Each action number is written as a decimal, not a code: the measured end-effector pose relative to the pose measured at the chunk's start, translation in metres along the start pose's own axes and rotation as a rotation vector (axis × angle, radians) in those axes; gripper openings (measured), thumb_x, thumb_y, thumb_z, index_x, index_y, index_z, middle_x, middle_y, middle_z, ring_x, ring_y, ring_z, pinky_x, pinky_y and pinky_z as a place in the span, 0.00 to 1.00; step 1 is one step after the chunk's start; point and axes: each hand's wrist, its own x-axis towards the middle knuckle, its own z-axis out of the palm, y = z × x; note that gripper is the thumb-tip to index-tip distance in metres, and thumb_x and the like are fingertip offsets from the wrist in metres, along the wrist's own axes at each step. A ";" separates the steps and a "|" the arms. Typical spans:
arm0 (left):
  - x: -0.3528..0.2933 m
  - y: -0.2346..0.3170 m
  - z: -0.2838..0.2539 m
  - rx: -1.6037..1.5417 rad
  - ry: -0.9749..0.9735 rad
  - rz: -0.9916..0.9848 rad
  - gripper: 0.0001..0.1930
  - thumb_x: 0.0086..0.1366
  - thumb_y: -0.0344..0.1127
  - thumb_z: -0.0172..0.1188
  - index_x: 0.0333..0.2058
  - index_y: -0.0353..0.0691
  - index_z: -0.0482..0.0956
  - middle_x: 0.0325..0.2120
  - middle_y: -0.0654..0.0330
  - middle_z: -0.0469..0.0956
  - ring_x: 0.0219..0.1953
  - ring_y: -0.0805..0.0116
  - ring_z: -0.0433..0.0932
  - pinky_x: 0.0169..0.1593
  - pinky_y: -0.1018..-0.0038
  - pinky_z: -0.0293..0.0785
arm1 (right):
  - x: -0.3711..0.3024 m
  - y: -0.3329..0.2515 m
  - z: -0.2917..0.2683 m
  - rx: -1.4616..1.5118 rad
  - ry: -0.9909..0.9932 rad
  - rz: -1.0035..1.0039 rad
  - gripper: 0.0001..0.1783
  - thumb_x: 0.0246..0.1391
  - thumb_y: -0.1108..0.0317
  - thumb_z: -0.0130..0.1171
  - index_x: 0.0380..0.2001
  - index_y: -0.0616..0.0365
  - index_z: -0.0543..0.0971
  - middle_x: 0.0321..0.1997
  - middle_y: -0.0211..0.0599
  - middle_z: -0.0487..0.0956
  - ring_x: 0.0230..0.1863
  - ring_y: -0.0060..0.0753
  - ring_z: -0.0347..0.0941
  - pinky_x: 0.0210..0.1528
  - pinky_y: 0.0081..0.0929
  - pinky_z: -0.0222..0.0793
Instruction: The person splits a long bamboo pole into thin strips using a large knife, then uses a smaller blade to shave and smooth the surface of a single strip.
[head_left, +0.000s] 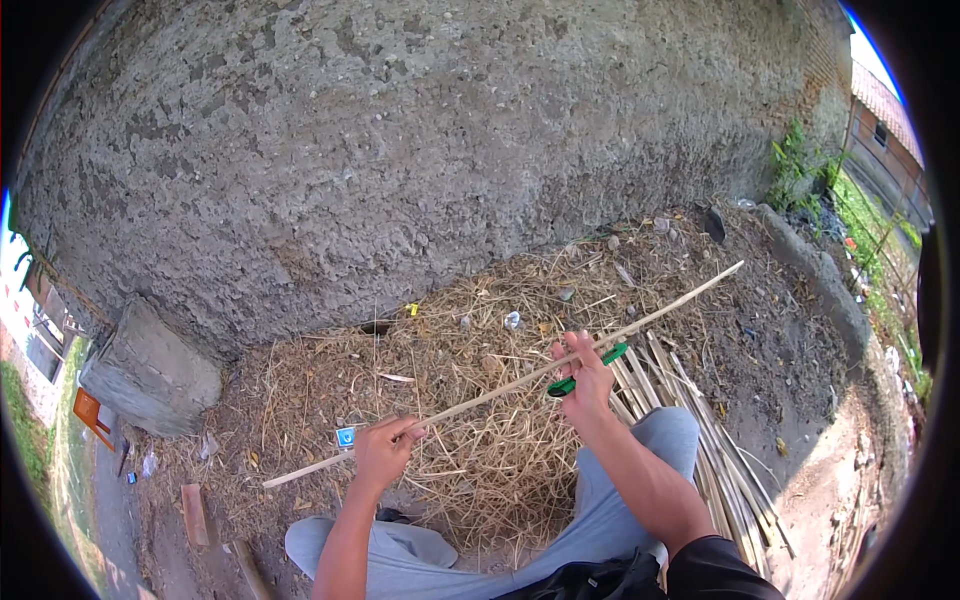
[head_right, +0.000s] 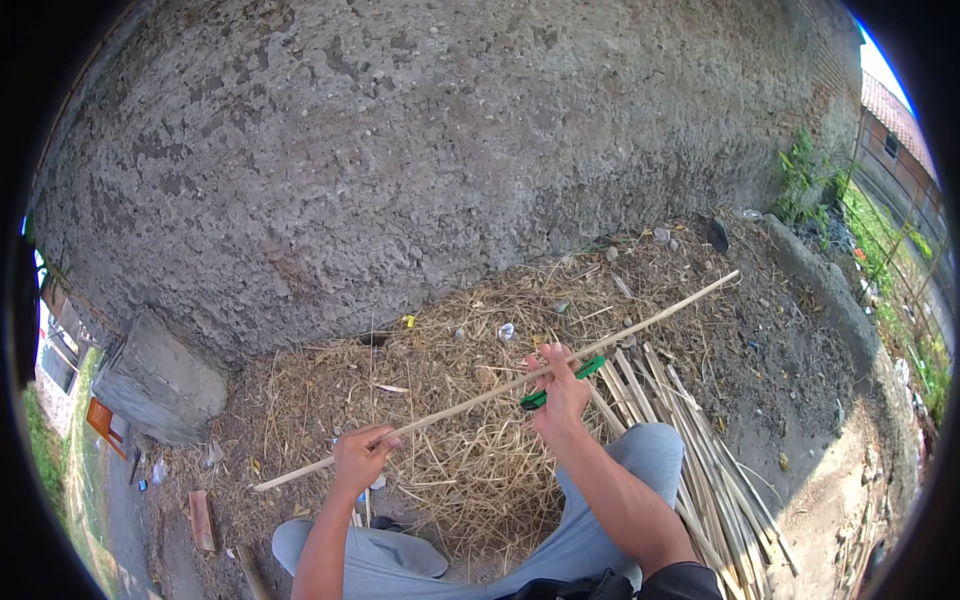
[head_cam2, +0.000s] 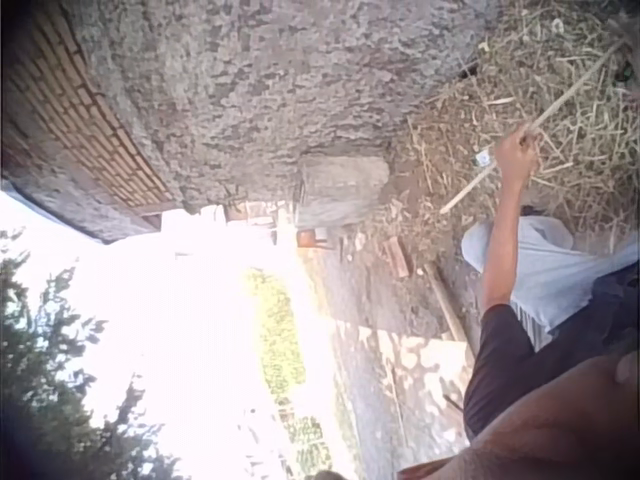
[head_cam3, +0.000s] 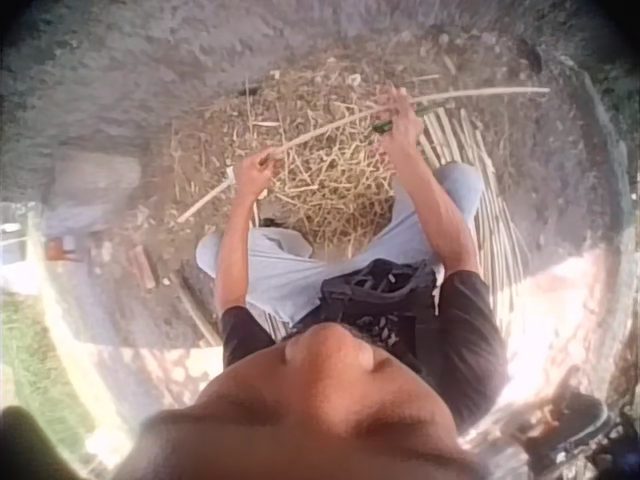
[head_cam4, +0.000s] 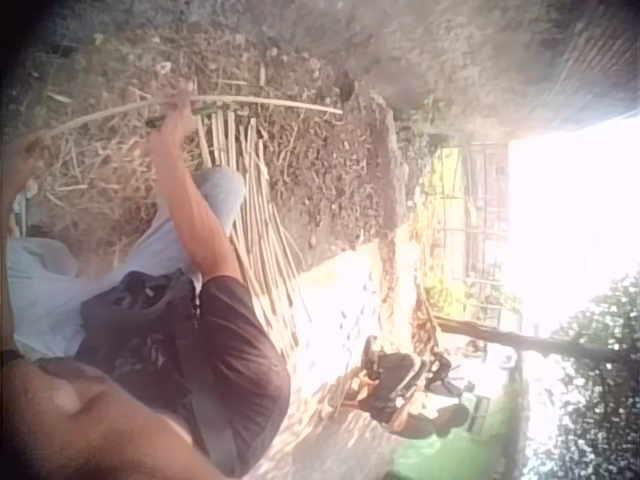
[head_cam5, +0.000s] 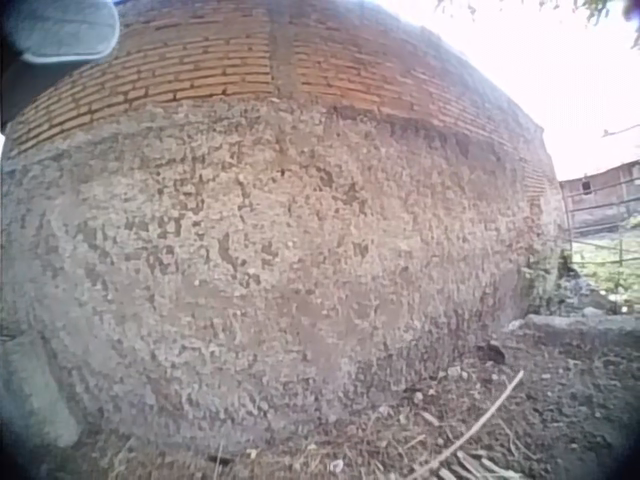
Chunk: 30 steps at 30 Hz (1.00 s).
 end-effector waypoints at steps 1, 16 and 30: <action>0.000 0.002 -0.001 0.005 0.001 -0.012 0.09 0.56 0.36 0.69 0.36 0.42 0.86 0.28 0.59 0.84 0.26 0.62 0.81 0.31 0.70 0.74 | 0.007 -0.002 -0.005 0.001 0.001 -0.001 0.18 0.60 0.67 0.63 0.48 0.66 0.71 0.45 0.39 0.78 0.37 0.28 0.77 0.49 0.28 0.80; -0.005 -0.007 -0.015 -0.003 0.075 -0.125 0.11 0.57 0.40 0.70 0.36 0.42 0.86 0.26 0.59 0.83 0.24 0.64 0.80 0.30 0.71 0.72 | -0.004 -0.009 0.008 -0.278 -0.158 -0.074 0.29 0.55 0.71 0.67 0.56 0.75 0.68 0.48 0.43 0.75 0.47 0.32 0.76 0.52 0.35 0.81; -0.005 -0.005 -0.018 0.045 0.111 -0.037 0.09 0.55 0.35 0.71 0.35 0.40 0.86 0.27 0.58 0.83 0.25 0.62 0.80 0.30 0.71 0.74 | 0.002 0.003 0.004 -0.520 -0.189 -0.174 0.10 0.62 0.69 0.60 0.32 0.67 0.80 0.27 0.36 0.79 0.21 0.20 0.72 0.25 0.23 0.75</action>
